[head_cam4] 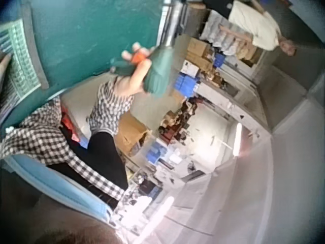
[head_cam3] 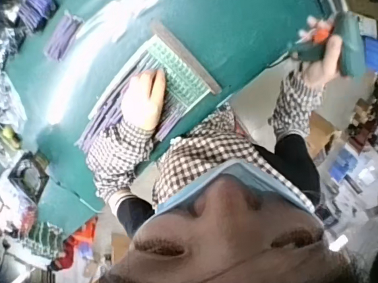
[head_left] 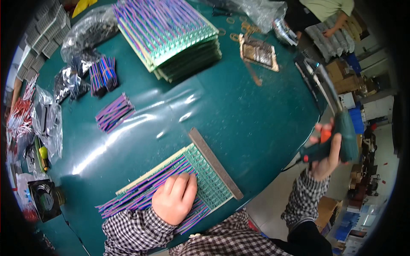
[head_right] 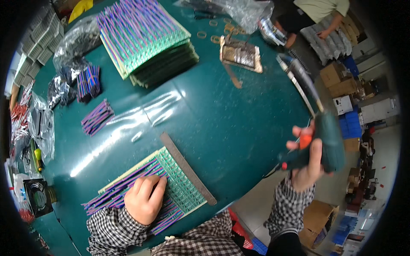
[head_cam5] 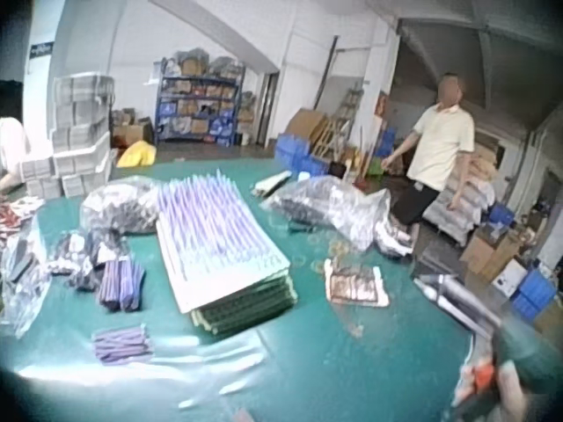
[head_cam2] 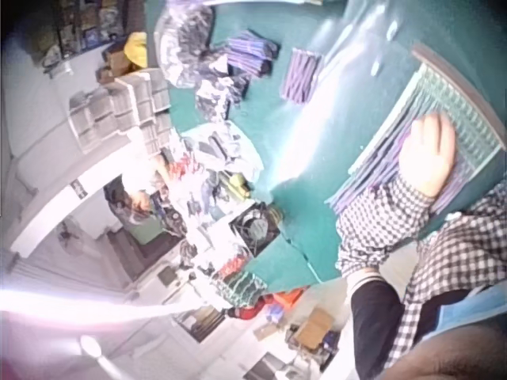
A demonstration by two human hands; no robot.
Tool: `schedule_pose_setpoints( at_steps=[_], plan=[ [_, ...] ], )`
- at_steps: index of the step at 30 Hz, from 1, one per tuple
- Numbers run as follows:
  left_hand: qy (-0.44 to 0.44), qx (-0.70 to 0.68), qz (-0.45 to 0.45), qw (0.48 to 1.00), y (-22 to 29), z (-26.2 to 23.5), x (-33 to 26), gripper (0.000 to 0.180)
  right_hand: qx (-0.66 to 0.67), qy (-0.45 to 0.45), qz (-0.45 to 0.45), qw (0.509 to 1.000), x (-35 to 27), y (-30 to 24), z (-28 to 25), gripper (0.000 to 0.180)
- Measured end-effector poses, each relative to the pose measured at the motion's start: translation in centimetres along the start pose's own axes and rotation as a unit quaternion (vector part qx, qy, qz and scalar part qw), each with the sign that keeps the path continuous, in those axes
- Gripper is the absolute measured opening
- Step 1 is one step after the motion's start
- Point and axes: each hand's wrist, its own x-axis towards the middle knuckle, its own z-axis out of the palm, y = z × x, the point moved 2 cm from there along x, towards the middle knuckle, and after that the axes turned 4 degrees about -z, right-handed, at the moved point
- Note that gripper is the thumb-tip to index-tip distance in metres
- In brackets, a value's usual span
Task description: The person solders bundles of multi-colored wires onto specific points on a circuit board using a soldering iron.
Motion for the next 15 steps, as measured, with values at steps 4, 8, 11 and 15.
schedule_pose_setpoints(
  at_steps=[4, 8, 11, 15],
  plan=[
    [-0.007, -0.007, 0.014, 1.0, 0.6, 0.3, -0.1, 0.038, -0.202, 0.081, 0.145, 0.965, 7.4, 5.3, 5.4, 0.036],
    [-0.015, 0.026, 0.023, 0.999, -0.4, 1.1, -0.9, 0.038, -0.107, 0.079, -0.036, 0.99, 6.8, 5.7, 4.8, 0.034],
    [-0.019, -0.003, 0.007, 1.0, -0.3, -0.1, -0.6, 0.044, -0.149, -0.035, 0.062, 0.986, 7.7, -0.6, 3.2, 0.033],
    [0.004, -0.034, 0.011, 0.999, -0.5, 0.1, 0.4, 0.042, -0.154, -0.145, 0.033, 0.977, 13.2, -8.7, -6.3, 0.051]
  ],
)
